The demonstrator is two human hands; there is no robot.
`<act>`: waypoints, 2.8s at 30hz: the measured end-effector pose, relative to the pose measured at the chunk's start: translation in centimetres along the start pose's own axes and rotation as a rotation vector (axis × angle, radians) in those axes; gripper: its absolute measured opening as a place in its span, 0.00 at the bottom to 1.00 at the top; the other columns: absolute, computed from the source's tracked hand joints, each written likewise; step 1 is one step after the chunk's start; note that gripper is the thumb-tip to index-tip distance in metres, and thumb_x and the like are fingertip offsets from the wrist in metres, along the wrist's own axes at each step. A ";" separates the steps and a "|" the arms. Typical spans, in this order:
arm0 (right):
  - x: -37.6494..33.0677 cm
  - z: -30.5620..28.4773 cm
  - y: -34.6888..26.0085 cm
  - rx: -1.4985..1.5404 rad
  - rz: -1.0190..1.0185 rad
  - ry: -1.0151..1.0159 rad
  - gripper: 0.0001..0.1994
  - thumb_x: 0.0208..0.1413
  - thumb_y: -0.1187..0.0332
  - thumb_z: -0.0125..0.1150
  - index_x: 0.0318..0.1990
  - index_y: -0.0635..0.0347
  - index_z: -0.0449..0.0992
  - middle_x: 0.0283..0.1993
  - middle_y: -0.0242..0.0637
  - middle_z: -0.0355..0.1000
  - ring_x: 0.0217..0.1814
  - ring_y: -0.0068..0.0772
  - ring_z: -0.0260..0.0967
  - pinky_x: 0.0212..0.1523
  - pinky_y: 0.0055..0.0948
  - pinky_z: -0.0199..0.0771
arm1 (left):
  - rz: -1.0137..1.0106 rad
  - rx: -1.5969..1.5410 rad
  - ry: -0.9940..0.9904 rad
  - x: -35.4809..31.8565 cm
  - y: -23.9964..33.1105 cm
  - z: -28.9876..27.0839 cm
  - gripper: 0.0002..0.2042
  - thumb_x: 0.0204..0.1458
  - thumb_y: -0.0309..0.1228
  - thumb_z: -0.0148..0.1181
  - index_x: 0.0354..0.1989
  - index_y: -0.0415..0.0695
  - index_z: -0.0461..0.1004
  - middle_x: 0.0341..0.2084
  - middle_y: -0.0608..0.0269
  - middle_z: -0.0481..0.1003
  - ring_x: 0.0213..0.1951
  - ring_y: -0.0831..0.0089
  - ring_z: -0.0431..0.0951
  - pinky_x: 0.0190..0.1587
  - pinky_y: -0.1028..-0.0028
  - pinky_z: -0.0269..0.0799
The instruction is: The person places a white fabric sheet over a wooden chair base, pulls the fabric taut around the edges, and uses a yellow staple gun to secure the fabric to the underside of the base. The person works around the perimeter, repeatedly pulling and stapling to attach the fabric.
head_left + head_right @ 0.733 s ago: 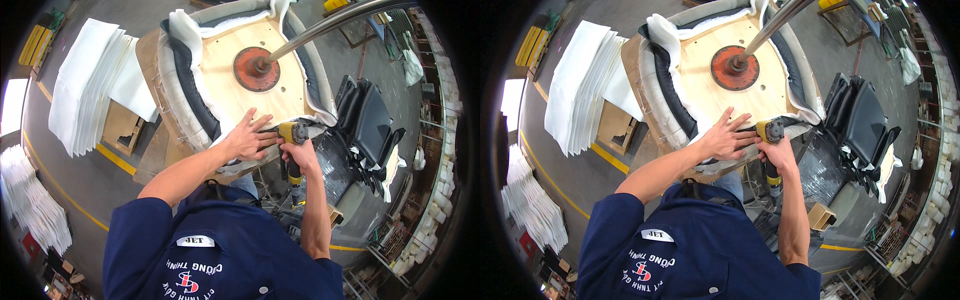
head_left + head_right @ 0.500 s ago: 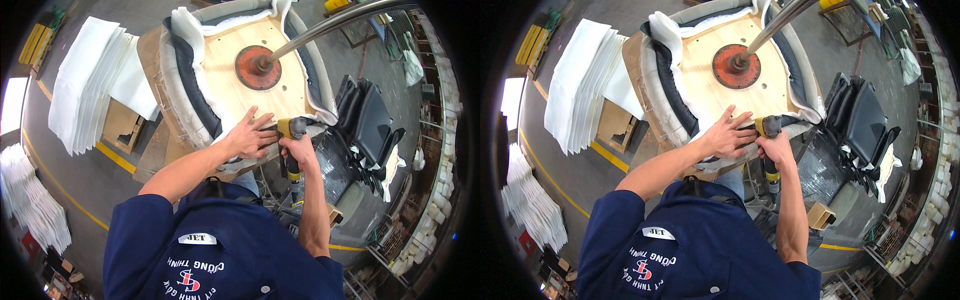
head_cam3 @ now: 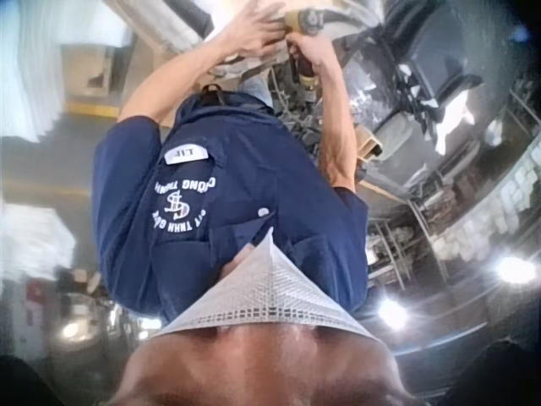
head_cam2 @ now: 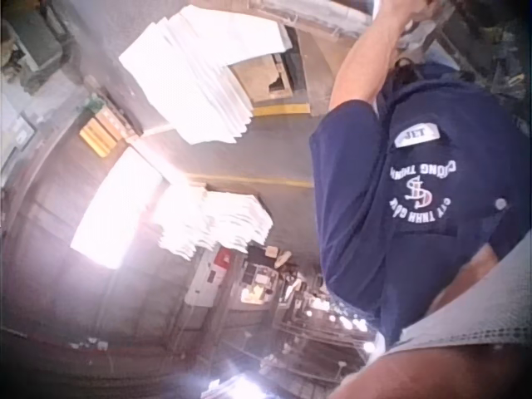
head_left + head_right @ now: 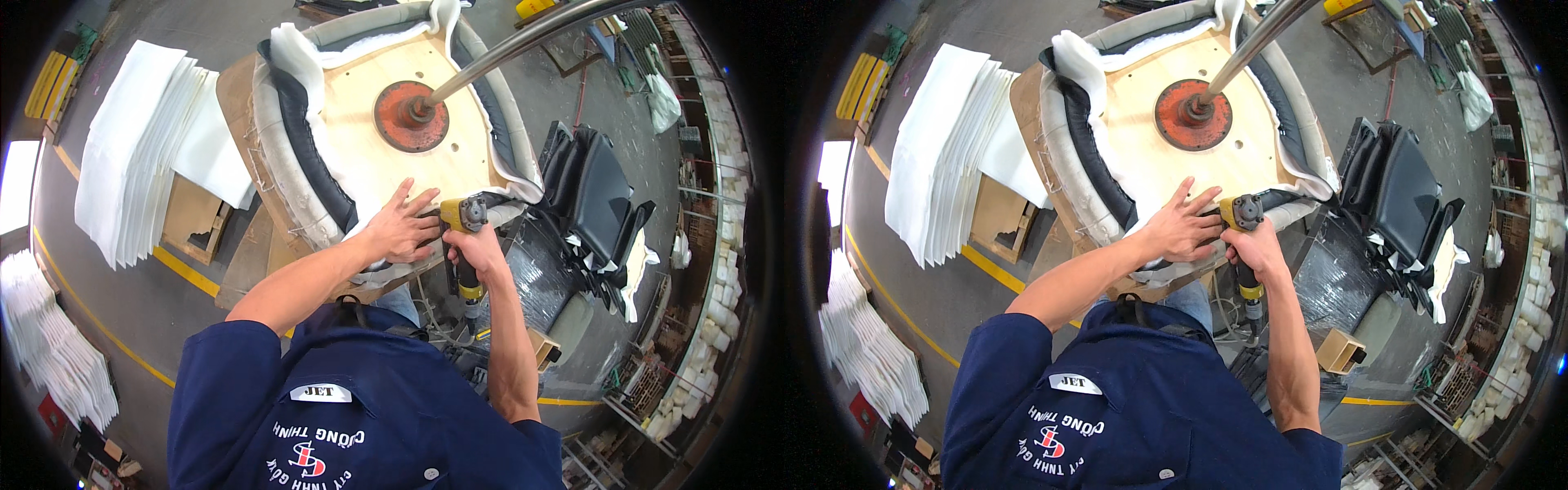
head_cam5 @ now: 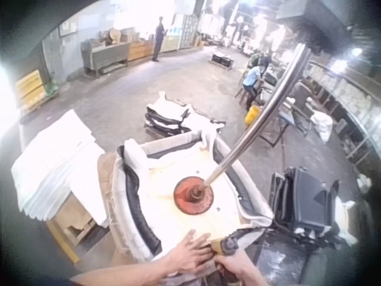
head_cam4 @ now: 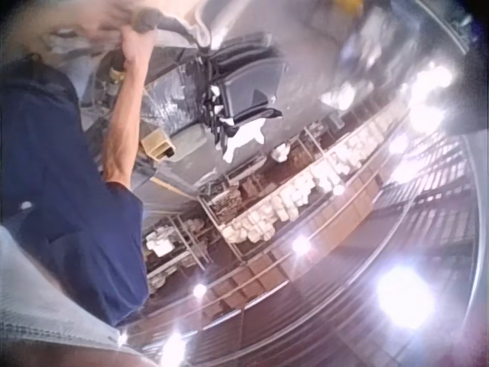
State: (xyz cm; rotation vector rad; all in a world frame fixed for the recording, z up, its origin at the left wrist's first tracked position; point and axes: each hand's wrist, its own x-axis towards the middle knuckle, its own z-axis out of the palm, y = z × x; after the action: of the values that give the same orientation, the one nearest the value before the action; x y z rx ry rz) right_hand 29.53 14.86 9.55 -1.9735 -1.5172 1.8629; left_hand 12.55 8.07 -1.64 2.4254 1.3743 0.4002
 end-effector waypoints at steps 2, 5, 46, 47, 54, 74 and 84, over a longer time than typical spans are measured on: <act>-0.4 -0.3 0.3 0.040 -0.051 -0.021 0.09 0.52 0.77 0.65 0.42 0.64 0.78 0.30 0.33 0.75 0.22 0.24 0.70 0.22 0.26 0.71 | 0.002 0.008 -0.007 0.0 0.0 0.1 0.27 0.63 0.56 0.43 0.64 0.59 0.73 0.65 0.76 0.70 0.79 0.59 0.41 0.74 0.31 0.30; -0.8 0.2 0.7 0.072 -0.074 -0.031 0.09 0.52 0.77 0.65 0.42 0.64 0.78 0.30 0.33 0.75 0.22 0.24 0.71 0.22 0.26 0.72 | 0.006 -0.001 -0.029 0.0 0.3 -0.4 0.27 0.63 0.57 0.42 0.64 0.60 0.73 0.64 0.78 0.69 0.79 0.59 0.41 0.74 0.32 0.29; -1.9 2.1 0.3 0.044 -0.033 -0.067 0.09 0.51 0.77 0.64 0.40 0.68 0.79 0.32 0.36 0.78 0.23 0.25 0.73 0.24 0.27 0.76 | -0.117 0.017 -0.056 -4.9 1.5 -2.5 0.32 0.57 0.55 0.53 0.68 0.54 0.71 0.70 0.73 0.66 0.78 0.51 0.44 0.74 0.33 0.37; -1.9 2.4 0.1 0.038 -0.026 -0.057 0.09 0.51 0.77 0.64 0.40 0.68 0.79 0.32 0.36 0.78 0.23 0.25 0.73 0.24 0.27 0.76 | -0.116 0.018 -0.053 -4.9 1.5 -2.4 0.32 0.57 0.55 0.53 0.68 0.54 0.71 0.70 0.73 0.66 0.78 0.51 0.43 0.74 0.33 0.37; -1.7 2.6 0.7 0.028 -0.079 -0.026 0.13 0.51 0.76 0.63 0.44 0.68 0.76 0.31 0.38 0.77 0.22 0.26 0.74 0.23 0.29 0.76 | -0.111 0.014 0.015 -4.8 1.5 -2.4 0.29 0.59 0.51 0.54 0.67 0.54 0.72 0.68 0.72 0.67 0.76 0.53 0.49 0.73 0.32 0.39; -6.1 -8.6 47.5 0.470 0.289 0.654 0.46 0.47 0.80 0.66 0.75 0.53 0.52 0.39 0.45 0.77 0.24 0.33 0.76 0.24 0.33 0.77 | -0.259 0.173 -0.105 -4.7 -0.6 -8.2 0.09 0.48 0.30 0.65 0.39 0.46 0.81 0.53 0.49 0.74 0.57 0.45 0.70 0.62 0.51 0.64; 8.0 -18.2 58.2 0.550 0.510 1.224 0.47 0.55 0.74 0.63 0.79 0.52 0.42 0.54 0.57 0.74 0.46 0.55 0.77 0.48 0.47 0.77 | -0.771 0.120 -0.209 -1.2 14.7 0.2 0.26 0.60 0.40 0.58 0.66 0.44 0.68 0.68 0.40 0.63 0.68 0.43 0.63 0.67 0.50 0.60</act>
State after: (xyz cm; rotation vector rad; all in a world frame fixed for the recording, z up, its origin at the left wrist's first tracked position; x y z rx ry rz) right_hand 77.05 -0.24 -26.51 -2.4453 -0.1562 0.5879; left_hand 23.40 -0.14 4.13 1.7454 2.1047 -0.1295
